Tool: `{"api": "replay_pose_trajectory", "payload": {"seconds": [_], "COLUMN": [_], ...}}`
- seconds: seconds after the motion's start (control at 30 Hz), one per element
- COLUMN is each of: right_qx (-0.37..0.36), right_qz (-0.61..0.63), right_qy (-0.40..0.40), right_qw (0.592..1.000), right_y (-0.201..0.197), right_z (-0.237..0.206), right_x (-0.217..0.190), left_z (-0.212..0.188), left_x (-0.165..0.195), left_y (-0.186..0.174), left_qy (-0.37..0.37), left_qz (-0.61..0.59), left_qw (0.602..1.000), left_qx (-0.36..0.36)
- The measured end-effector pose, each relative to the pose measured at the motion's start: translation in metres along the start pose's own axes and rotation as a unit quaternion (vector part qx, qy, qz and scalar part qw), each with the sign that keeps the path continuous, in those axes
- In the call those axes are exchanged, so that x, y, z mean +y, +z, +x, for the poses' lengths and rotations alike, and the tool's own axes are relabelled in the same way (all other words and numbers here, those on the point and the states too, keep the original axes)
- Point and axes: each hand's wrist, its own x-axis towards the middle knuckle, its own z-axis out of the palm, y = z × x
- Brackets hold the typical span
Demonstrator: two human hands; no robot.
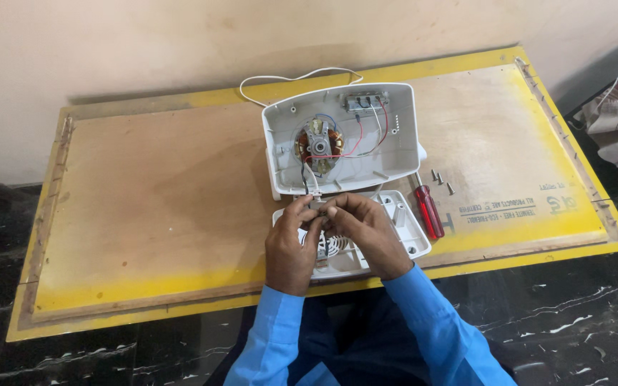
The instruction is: The person services a small white electric fan heater with its casing open, routing and connecting internal wires by hand between the motor, fan and terminal block, and repositioning the base cover while working over a wooden board. A red-handled screwdriver and loose screws lie beside the appliance.
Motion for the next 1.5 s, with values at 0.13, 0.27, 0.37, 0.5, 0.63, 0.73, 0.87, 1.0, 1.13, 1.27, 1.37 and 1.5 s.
{"api": "replay_pose_trajectory", "payload": {"seconds": [0.13,0.27,0.37,0.5,0.63,0.73,0.87,1.0,1.13,1.27,1.37,1.5], "right_qx": [0.005,-0.007,-0.009,-0.012,-0.008,0.009,-0.008,-0.02,-0.003,-0.021,-0.024,0.009], "right_qz": [-0.012,-0.01,-0.002,0.02,0.015,-0.012,0.003,0.017,-0.007,-0.006,-0.027,-0.163], "right_qy": [0.0,-0.004,-0.004,-0.005,-0.003,0.01,0.0,-0.01,0.002,-0.006,-0.05,-0.084], "right_qw": [1.0,1.0,1.0,1.0,1.0,1.0,1.0,1.0,1.0,1.0,0.998,0.983], "right_y": [0.002,0.001,-0.003,-0.007,-0.008,-0.007,-0.009,-0.013,-0.01,-0.002,0.006,0.014], "right_z": [0.001,0.002,0.001,-0.001,-0.002,-0.001,0.0,-0.001,-0.001,0.002,0.006,0.01], "right_x": [0.001,0.001,0.003,0.007,0.008,0.008,0.01,0.012,0.014,0.016,0.015,0.007], "left_z": [-0.001,0.0,-0.001,-0.002,-0.002,-0.002,-0.003,-0.003,-0.001,0.001,0.004,0.007], "left_x": [-0.001,-0.003,-0.004,-0.005,-0.005,-0.005,-0.005,-0.005,-0.003,0.001,-0.001,-0.007], "left_y": [-0.001,0.001,0.002,0.003,0.003,0.004,0.004,0.005,0.003,0.0,-0.004,-0.003], "left_qy": [0.015,0.01,0.002,0.012,0.003,0.004,0.013,0.0,0.0,-0.034,-0.072,-0.112], "left_qz": [0.002,0.005,0.001,-0.003,0.001,0.005,0.014,0.009,0.001,-0.051,-0.104,-0.185], "left_qw": [1.0,1.0,1.0,1.0,1.0,1.0,1.0,1.0,1.0,0.997,0.991,0.975], "left_qx": [0.002,0.0,-0.006,-0.002,-0.007,-0.003,0.005,-0.006,0.009,0.036,0.044,0.058]}}
